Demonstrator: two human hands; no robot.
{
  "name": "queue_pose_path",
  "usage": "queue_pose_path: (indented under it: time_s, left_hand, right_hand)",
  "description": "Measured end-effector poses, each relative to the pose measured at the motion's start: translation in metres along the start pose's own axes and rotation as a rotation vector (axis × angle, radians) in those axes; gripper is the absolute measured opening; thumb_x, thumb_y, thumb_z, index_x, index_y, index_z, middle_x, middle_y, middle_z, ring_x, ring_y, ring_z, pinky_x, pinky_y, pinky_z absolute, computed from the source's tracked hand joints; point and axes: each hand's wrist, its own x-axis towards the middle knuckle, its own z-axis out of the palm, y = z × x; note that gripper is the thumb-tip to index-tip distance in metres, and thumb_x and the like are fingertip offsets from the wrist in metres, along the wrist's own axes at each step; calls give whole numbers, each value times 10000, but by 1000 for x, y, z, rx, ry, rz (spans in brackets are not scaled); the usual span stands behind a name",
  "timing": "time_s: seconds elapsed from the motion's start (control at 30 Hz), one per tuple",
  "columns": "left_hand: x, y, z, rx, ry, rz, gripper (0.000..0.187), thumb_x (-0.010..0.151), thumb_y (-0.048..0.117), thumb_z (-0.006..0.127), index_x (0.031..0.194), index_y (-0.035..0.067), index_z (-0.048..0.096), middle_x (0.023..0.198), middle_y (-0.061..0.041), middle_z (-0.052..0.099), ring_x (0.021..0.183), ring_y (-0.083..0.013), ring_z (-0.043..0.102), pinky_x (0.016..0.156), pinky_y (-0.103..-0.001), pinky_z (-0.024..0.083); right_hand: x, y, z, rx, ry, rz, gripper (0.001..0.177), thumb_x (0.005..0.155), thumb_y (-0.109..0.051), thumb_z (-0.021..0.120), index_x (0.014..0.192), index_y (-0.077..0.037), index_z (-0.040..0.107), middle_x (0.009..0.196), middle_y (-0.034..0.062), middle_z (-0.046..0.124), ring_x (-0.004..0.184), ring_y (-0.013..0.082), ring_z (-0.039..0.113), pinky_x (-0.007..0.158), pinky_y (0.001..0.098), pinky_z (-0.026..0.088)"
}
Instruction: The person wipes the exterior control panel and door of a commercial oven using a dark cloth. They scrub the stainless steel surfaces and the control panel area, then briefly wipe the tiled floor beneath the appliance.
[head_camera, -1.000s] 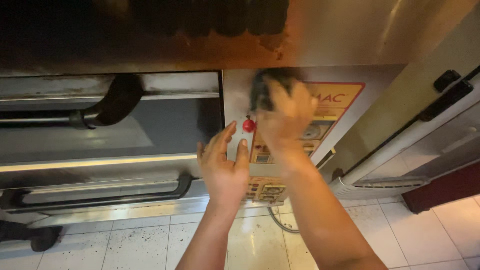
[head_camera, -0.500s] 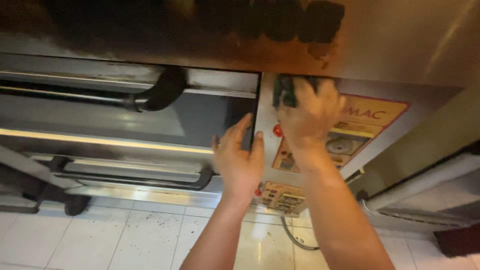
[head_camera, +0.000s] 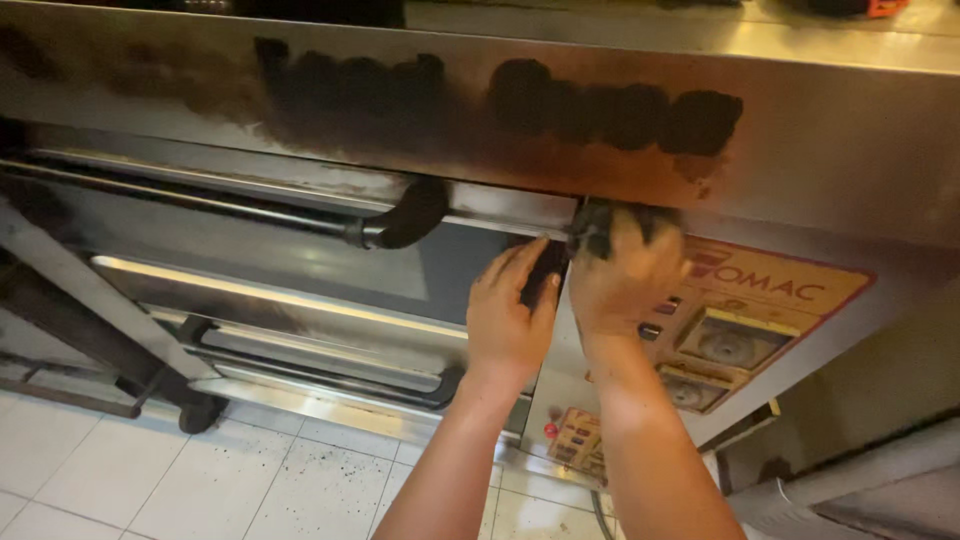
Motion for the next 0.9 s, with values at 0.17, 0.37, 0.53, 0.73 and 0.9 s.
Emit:
queue_pose_path:
  time_s: [0.17, 0.37, 0.53, 0.73, 0.9]
  left_hand:
    - [8, -7, 10, 86, -2, 28, 415, 913, 189, 689, 1316, 92, 656, 1252, -131, 702, 1164, -350, 643, 983, -477, 469]
    - [-7, 28, 43, 111, -143, 111, 436, 912, 225, 676, 1334, 123, 637, 1333, -107, 652, 1214, -313, 622, 1139, -547, 375]
    - [-23, 35, 40, 170, -269, 117, 445, 919, 245, 683, 1354, 164, 638, 1316, -76, 644, 1234, -286, 613, 1151, -613, 329]
    - [-53, 30, 45, 192, -219, 114, 416, 952, 231, 696, 1357, 160, 636, 1345, -32, 636, 1233, -269, 603, 1173, -632, 329]
    - [-60, 33, 48, 238, -168, 144, 460, 914, 218, 734, 1351, 144, 612, 1391, -72, 572, 1296, -317, 527, 1163, -635, 330]
  right_hand:
    - [11, 10, -14, 54, -85, -295, 433, 753, -214, 830, 1183, -196, 782, 1111, 126, 627, 1021, 350, 597, 833, 500, 407]
    - [13, 94, -57, 11, -131, -187, 366, 840, -174, 796, 1206, -174, 775, 1119, 102, 643, 1040, 299, 615, 872, 458, 432]
    - [-19, 166, -89, -202, -93, -75, 303, 895, -217, 826, 1191, -160, 787, 1214, 139, 630, 1207, 348, 605, 970, 519, 417]
    - [-46, 216, -114, 14, -42, 297, 321, 942, -93, 779, 1258, -75, 729, 1222, 178, 600, 1165, 366, 615, 1028, 469, 492]
    - [-46, 170, -111, 164, -108, 324, 277, 992, -141, 770, 1245, -55, 694, 1218, 167, 640, 1162, 353, 645, 1023, 443, 515]
